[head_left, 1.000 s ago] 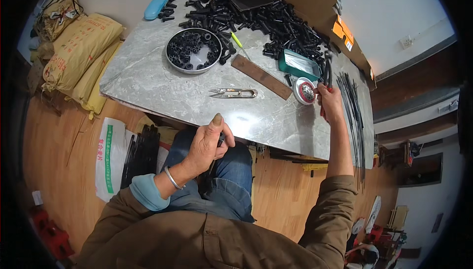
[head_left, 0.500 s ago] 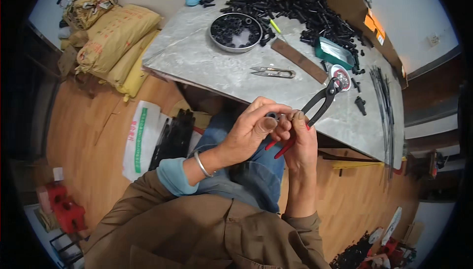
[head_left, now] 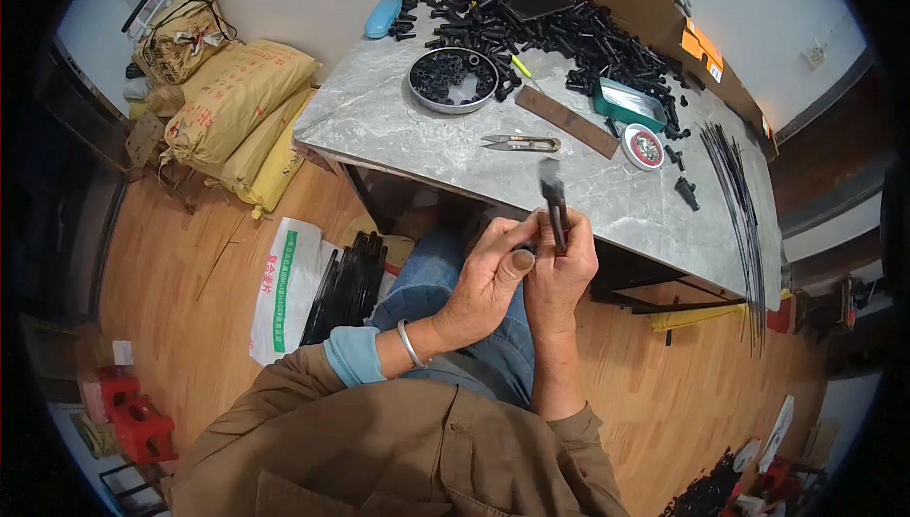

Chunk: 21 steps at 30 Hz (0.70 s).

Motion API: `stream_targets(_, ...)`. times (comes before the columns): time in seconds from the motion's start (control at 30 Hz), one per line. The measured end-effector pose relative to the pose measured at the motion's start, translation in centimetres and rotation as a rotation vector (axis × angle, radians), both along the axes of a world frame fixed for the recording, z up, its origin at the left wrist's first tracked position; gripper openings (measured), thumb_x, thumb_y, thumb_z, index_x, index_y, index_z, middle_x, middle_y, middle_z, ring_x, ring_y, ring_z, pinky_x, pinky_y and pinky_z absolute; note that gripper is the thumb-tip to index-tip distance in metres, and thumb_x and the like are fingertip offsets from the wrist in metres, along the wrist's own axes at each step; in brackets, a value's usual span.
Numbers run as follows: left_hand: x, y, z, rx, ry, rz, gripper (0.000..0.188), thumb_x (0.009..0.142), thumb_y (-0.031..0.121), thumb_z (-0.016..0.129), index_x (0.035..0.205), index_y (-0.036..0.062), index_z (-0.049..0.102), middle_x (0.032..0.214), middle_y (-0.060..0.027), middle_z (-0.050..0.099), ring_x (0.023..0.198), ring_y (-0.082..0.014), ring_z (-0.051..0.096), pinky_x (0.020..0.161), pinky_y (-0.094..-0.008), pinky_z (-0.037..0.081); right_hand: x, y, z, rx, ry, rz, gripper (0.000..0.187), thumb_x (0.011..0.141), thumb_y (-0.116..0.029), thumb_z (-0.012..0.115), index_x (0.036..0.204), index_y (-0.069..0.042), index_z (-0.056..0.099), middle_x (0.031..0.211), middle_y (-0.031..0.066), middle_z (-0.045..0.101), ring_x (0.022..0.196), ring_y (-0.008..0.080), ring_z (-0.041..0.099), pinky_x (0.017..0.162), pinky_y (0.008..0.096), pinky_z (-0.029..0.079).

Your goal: Bundling metal rods together using plastic spacers and cable ties, then trimming the ties with pliers.

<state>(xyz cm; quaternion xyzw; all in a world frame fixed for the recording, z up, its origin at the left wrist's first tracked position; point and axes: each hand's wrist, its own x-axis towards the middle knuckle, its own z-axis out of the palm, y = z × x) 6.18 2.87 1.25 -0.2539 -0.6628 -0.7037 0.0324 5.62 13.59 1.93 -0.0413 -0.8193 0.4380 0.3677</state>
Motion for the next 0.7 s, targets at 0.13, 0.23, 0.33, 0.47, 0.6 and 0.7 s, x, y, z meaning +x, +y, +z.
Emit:
stream_targets(0.13, -0.3, -0.8, 0.1, 0.027, 0.045, 0.055, 0.048, 0.099, 0.036, 0.044, 0.134, 0.0028, 0.048, 0.096, -0.0059, 0.047, 0.085, -0.0158, 0.047, 0.078, -0.0266, 0.041, 0.6, -0.6, 1.3, -0.178, -0.097, 0.175, 0.014, 0.093, -0.013, 0.059, 0.092, 0.001, 0.058, 0.074, 0.0026, 0.057, 0.069, 0.0071, 0.054, 0.060, 0.0234, 0.045)
stream_targets(0.23, -0.2, -1.6, 0.9, 0.141, -0.217, -0.114, 0.056, 0.100, 0.046, 0.035, 0.129, 0.0002, 0.050, 0.090, -0.0002, 0.040, 0.075, -0.0079, 0.043, 0.064, -0.0214, 0.039, 1.3, -0.8, 2.4, -0.452, -0.204, 0.281, 0.013, 0.095, -0.012, 0.057, 0.092, 0.001, 0.058, 0.075, 0.0018, 0.058, 0.069, 0.0075, 0.055, 0.062, 0.0222, 0.046)
stream_targets(0.33, -0.7, -2.7, 0.7, 0.158, -0.293, -0.175, 0.059, 0.100, 0.049, 0.033, 0.127, -0.0004, 0.052, 0.089, 0.0002, 0.041, 0.074, -0.0075, 0.043, 0.063, -0.0213, 0.039, 1.1, -0.7, 2.4, -0.604, -0.252, 0.379, 0.017, 0.096, -0.015, 0.055, 0.090, 0.001, 0.057, 0.071, 0.0005, 0.054, 0.061, 0.0053, 0.048, 0.054, 0.0197, 0.038)
stream_targets(0.47, -1.3, -3.3, 0.6, 0.129, -0.252, -0.086, 0.062, 0.099, 0.052, 0.030, 0.124, -0.0001, 0.054, 0.091, -0.0002, 0.047, 0.074, -0.0066, 0.045, 0.063, -0.0208, 0.039, 1.5, -1.1, 1.8, -0.763, -0.325, 0.593, 0.019, 0.096, -0.018, 0.054, 0.089, -0.001, 0.055, 0.070, -0.0003, 0.050, 0.058, 0.0066, 0.044, 0.052, 0.0204, 0.035)
stream_targets(0.6, -1.5, -3.4, 0.1, 0.221, -0.259, -0.089, 0.052, 0.101, 0.042, 0.036, 0.119, -0.0014, 0.057, 0.092, 0.0004, 0.045, 0.072, -0.0049, 0.043, 0.063, -0.0193, 0.039, 1.6, -2.0, 1.7, -0.764, -0.336, 0.642, 0.019, 0.096, -0.020, 0.054, 0.091, -0.001, 0.055, 0.072, 0.0003, 0.051, 0.059, 0.0080, 0.045, 0.052, 0.0223, 0.038)
stream_targets(0.7, -1.4, -3.7, 0.5, 0.148, -0.273, -0.087, 0.063, 0.099, 0.053, 0.031, 0.124, 0.0000, 0.054, 0.096, -0.0006, 0.050, 0.078, -0.0057, 0.047, 0.066, -0.0208, 0.041, 1.5, -1.9, 1.7, -0.778, -0.354, 0.648, 0.019, 0.096, -0.020, 0.055, 0.093, -0.001, 0.056, 0.073, 0.0002, 0.051, 0.060, 0.0081, 0.045, 0.052, 0.0224, 0.039)
